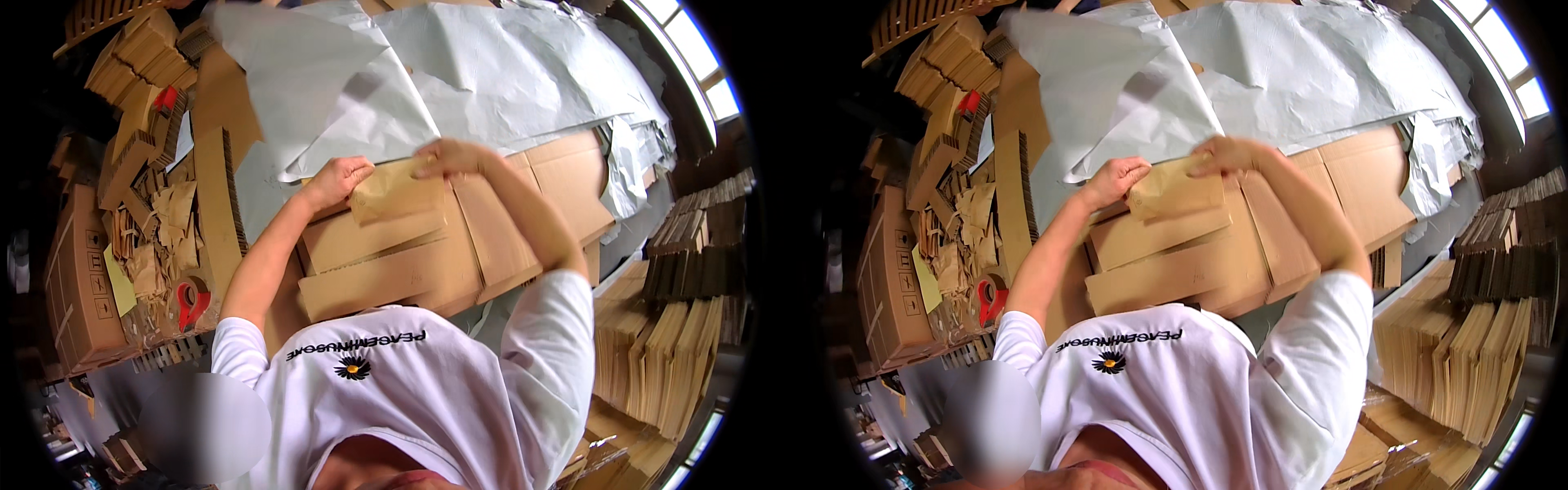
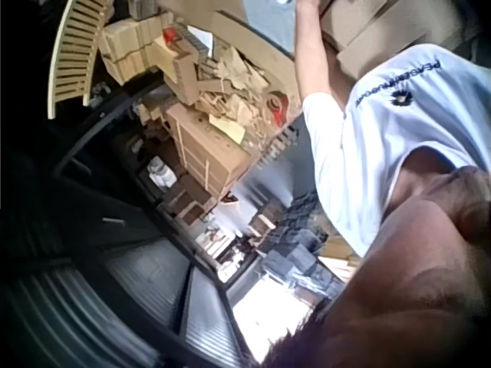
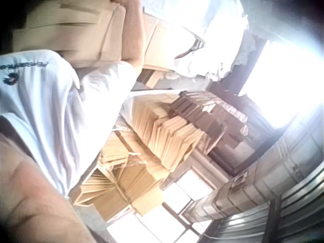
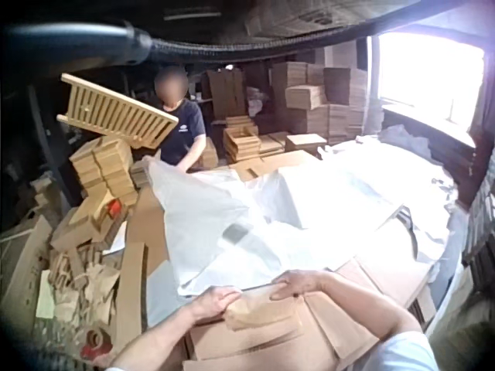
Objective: The person wraps wooden furniture frames with protective paper and places them into a cardboard box. They then fold the box flaps and seal the package using a tape dispenser.
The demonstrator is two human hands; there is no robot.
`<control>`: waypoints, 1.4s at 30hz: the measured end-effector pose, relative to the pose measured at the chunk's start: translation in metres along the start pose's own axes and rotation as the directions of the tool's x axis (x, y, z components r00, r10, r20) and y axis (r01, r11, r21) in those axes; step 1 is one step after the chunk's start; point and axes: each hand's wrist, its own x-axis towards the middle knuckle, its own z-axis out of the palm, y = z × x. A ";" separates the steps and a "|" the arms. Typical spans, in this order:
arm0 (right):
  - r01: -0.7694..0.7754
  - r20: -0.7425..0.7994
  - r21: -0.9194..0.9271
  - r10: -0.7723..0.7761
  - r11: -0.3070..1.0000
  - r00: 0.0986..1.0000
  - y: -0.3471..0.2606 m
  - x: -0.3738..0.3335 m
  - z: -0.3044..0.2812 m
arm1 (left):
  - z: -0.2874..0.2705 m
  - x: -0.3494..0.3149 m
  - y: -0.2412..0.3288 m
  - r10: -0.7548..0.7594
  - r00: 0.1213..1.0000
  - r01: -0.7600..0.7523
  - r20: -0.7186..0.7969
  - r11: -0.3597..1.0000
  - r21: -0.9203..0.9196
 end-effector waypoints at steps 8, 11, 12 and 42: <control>0.445 -0.622 -0.253 -0.497 0.859 0.605 -0.025 -0.033 0.011 | -0.010 -0.015 0.069 0.418 0.868 -0.250 -0.267 0.833 0.493; 0.427 -0.589 -0.618 -0.749 0.659 0.303 -0.013 -0.020 0.012 | -0.011 -0.004 0.069 0.655 0.729 -0.317 -0.200 0.581 0.750; 0.426 -0.552 -0.686 -0.803 0.590 0.225 0.000 -0.005 0.023 | -0.003 -0.005 0.045 0.671 0.718 -0.260 -0.186 0.506 0.823; 0.171 -0.407 -0.799 -0.728 0.577 0.552 0.022 0.054 0.108 | -0.089 -0.086 -0.166 -0.708 0.410 -0.513 -0.575 0.343 -0.787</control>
